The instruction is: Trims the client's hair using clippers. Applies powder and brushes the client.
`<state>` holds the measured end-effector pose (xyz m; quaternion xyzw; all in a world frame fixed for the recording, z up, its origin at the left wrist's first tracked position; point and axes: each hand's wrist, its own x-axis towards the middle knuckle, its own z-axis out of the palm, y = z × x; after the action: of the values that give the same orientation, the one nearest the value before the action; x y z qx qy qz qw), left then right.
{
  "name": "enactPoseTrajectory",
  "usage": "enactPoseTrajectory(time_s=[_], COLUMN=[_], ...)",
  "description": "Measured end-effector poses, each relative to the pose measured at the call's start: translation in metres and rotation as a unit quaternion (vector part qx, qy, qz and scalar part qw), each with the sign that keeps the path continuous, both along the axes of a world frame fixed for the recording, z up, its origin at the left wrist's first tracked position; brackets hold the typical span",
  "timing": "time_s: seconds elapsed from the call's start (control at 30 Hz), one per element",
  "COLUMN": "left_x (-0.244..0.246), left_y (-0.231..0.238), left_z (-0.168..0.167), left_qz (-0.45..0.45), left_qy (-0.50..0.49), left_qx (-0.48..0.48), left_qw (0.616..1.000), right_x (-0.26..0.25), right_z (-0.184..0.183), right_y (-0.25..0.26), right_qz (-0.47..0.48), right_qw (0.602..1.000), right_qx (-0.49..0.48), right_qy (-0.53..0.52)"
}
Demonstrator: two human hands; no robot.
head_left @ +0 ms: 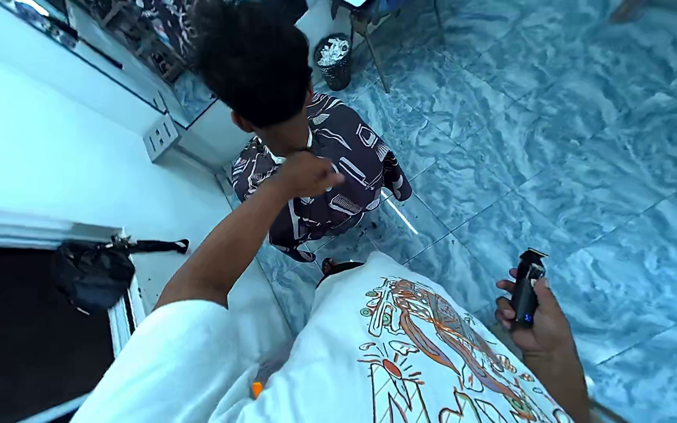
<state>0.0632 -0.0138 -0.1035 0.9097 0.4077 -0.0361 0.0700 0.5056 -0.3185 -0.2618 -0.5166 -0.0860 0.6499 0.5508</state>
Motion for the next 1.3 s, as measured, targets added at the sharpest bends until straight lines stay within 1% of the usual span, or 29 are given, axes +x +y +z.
enactPoseTrajectory(time_s=[0.03, 0.07, 0.1, 0.13, 0.17, 0.2, 0.23, 0.27, 0.3, 0.33, 0.37, 0.4, 0.43, 0.47, 0.5, 0.57, 0.63, 0.67, 0.7, 0.77, 0.87, 0.93, 1.07, 1.13, 1.23, 1.3], left_x=[0.019, 0.029, 0.030, 0.028, 0.025, 0.026, 0.032, 0.041, 0.054, 0.069, 0.083, 0.089, 0.091, 0.088, 0.079, 0.057, 0.043, 0.037, 0.032, 0.019, 0.004, -0.005, -0.019, -0.025, -0.030, -0.030], left_y=[0.002, 0.002, 0.003, 0.007, 0.014, 0.021, 0.021, 0.016, 0.014, 0.014, 0.016, 0.022, 0.035, 0.056, 0.080, 0.124, 0.145, 0.148, 0.146, 0.140, 0.130, 0.123, 0.111, 0.107, 0.097, 0.090], left_z=[-0.007, -0.012, -0.016, -0.018, -0.019, -0.019, -0.016, -0.007, 0.004, 0.021, 0.048, 0.080, 0.113, 0.138, 0.153, 0.167, 0.172, 0.173, 0.173, 0.171, 0.170, 0.171, 0.172, 0.171, 0.169, 0.167], left_qz=[-0.013, -0.002, 0.033, 0.083, 0.131, 0.164, 0.178, 0.165, 0.118, 0.074, 0.058, 0.071, 0.105, 0.141, 0.164, 0.183, 0.197, 0.203, 0.205, 0.215, 0.243, 0.265, 0.311, 0.327, 0.365, 0.382], left_qy=[0.039, 0.028, -0.024, -0.089, -0.148, -0.186, -0.189, -0.154, -0.103, -0.050, -0.018, -0.013, -0.011, 0.006, 0.038, 0.124, 0.203, 0.217, 0.218, 0.187, 0.165, 0.148, 0.120, 0.107, 0.091, 0.077], left_qx=[-0.031, -0.006, 0.064, 0.153, 0.227, 0.257, 0.208, 0.078, -0.042, -0.089, -0.078, -0.035, 0.016, 0.059, 0.086, 0.088, 0.077, 0.071, 0.063, 0.055, 0.054, 0.056, 0.053, 0.057, 0.058, 0.069], left_qw=[0.999, 1.000, 0.997, 0.981, 0.954, 0.934, 0.943, 0.971, 0.987, 0.992, 0.995, 0.997, 0.994, 0.988, 0.982, 0.971, 0.956, 0.952, 0.952, 0.957, 0.954, 0.951, 0.941, 0.937, 0.925, 0.918], right_x=[0.007, 0.015, 0.021, 0.029, 0.036, 0.041, 0.046, 0.049, 0.051, 0.053, 0.052, 0.049, 0.044, 0.035, 0.024, -0.008, -0.049, -0.071, -0.095, -0.142, -0.203, -0.231, -0.258, -0.262, -0.246, -0.215], right_z=[0.003, 0.009, 0.015, 0.020, 0.026, 0.031, 0.037, 0.043, 0.051, 0.059, 0.067, 0.075, 0.085, 0.094, 0.101, 0.118, 0.133, 0.138, 0.140, 0.137, 0.129, 0.122, 0.114, 0.110, 0.105, 0.094], right_y=[0.006, 0.012, 0.018, 0.024, 0.030, 0.036, 0.043, 0.051, 0.060, 0.071, 0.085, 0.100, 0.117, 0.138, 0.161, 0.208, 0.251, 0.270, 0.288, 0.317, 0.349, 0.367, 0.402, 0.418, 0.432, 0.446], right_qz=[0.005, 0.011, 0.017, 0.022, 0.027, 0.029, 0.031, 0.035, 0.043, 0.052, 0.066, 0.083, 0.099, 0.114, 0.127, 0.162, 0.215, 0.244, 0.273, 0.340, 0.446, 0.490, 0.550, 0.568, 0.614, 0.652], right_qw=[1.000, 0.999, 0.996, 0.993, 0.990, 0.987, 0.985, 0.982, 0.979, 0.975, 0.969, 0.963, 0.956, 0.951, 0.947, 0.941, 0.920, 0.906, 0.891, 0.866, 0.839, 0.820, 0.786, 0.767, 0.720, 0.690], right_qx=[0.001, 0.000, -0.001, 0.002, 0.011, 0.023, 0.036, 0.048, 0.059, 0.071, 0.084, 0.094, 0.099, 0.101, 0.101, 0.131, 0.196, 0.227, 0.252, 0.282, 0.259, 0.256, 0.256, 0.280, 0.319, 0.313], right_qy=[-0.023, -0.053, -0.085, -0.115, -0.138, -0.155, -0.166, -0.178, -0.191, -0.206, -0.223, -0.240, -0.257, -0.270, -0.277, -0.268, -0.264, -0.263, -0.260, -0.234, -0.174, -0.147, -0.123, -0.102, -0.054, -0.033])
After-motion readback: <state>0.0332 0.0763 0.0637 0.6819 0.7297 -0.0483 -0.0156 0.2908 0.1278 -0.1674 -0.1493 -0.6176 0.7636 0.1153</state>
